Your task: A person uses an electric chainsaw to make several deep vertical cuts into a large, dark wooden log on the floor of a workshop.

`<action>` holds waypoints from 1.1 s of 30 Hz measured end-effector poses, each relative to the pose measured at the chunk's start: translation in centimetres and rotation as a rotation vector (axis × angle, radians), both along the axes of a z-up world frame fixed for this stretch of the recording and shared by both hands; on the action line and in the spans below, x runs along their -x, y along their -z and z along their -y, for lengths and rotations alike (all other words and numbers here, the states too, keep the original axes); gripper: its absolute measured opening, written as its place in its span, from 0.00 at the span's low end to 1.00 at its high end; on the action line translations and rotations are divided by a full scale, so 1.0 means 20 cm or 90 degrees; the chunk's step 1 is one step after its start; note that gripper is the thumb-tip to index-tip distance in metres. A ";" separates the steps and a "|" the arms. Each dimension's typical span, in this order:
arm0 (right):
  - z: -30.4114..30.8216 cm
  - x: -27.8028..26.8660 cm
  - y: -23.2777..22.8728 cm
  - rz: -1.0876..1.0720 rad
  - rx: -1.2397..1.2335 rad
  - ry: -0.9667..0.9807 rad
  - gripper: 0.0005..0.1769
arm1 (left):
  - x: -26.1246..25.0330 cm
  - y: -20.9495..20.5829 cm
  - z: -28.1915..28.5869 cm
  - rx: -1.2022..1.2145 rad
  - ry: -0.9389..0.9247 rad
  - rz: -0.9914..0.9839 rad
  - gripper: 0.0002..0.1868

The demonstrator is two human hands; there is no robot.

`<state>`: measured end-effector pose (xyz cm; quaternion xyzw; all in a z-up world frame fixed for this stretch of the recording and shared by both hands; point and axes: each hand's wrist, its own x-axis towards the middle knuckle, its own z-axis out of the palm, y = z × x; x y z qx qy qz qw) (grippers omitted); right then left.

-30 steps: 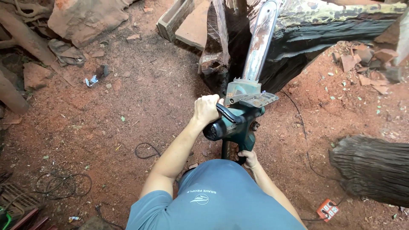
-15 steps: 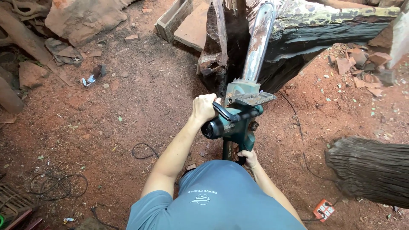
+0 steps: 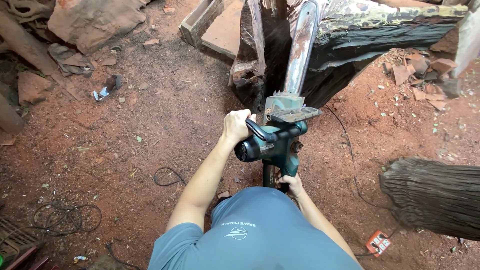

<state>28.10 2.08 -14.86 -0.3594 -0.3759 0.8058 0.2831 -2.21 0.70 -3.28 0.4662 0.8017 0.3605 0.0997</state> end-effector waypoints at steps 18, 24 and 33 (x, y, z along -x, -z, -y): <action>-0.05 -0.05 0.13 0.029 -0.012 -0.027 0.14 | -0.01 0.03 0.03 -0.011 -0.009 0.037 0.21; -0.04 -0.06 0.12 0.063 -0.007 -0.023 0.15 | -0.02 0.06 0.03 -0.014 -0.009 0.027 0.21; -0.05 -0.08 0.12 0.061 -0.007 -0.045 0.16 | -0.06 0.04 0.05 -0.020 -0.021 0.026 0.22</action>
